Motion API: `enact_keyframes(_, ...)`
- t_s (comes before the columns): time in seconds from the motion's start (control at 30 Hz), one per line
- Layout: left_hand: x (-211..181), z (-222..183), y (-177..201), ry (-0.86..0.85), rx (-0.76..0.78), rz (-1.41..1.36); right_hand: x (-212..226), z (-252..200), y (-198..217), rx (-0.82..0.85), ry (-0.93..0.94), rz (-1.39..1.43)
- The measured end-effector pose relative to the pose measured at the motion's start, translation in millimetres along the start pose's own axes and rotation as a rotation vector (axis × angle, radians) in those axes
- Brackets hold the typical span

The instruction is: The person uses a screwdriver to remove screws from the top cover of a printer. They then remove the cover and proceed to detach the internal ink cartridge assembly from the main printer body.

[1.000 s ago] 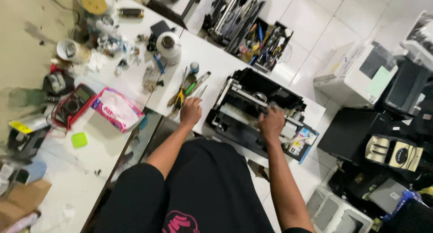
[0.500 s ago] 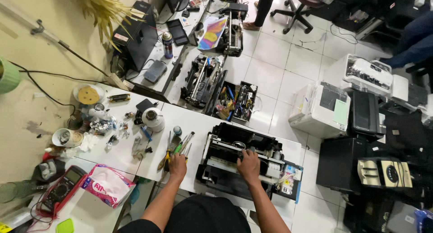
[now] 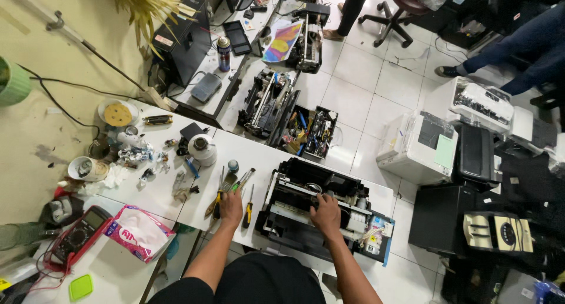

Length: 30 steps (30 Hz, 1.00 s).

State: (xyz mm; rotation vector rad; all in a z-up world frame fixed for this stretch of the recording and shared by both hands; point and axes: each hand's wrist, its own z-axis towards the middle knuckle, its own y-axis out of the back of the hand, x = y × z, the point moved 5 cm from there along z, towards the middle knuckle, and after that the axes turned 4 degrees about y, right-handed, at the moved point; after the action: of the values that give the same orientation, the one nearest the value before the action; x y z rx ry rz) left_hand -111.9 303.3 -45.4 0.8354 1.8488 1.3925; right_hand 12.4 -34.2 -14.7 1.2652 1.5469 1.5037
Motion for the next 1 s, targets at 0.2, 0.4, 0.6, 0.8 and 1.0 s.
enact_keyframes(0.2,24,24,-39,0.03,0.068,-0.107,-6,8,-13,0.025,0.008,0.006)
enact_keyframes(0.4,34,43,-77,0.021,0.08,-0.162,-4,19,-1,-0.018,0.102,0.011)
enact_keyframes(0.6,20,2,-29,0.17,0.131,-0.523,-3,-4,14,-0.049,0.147,0.088)
enact_keyframes(0.8,30,-19,-54,0.165,0.065,-0.494,-14,6,-7,-0.08,0.165,0.037)
enact_keyframes(1.0,28,-17,-68,0.131,0.082,-0.22,5,-5,5,0.001,0.083,0.009)
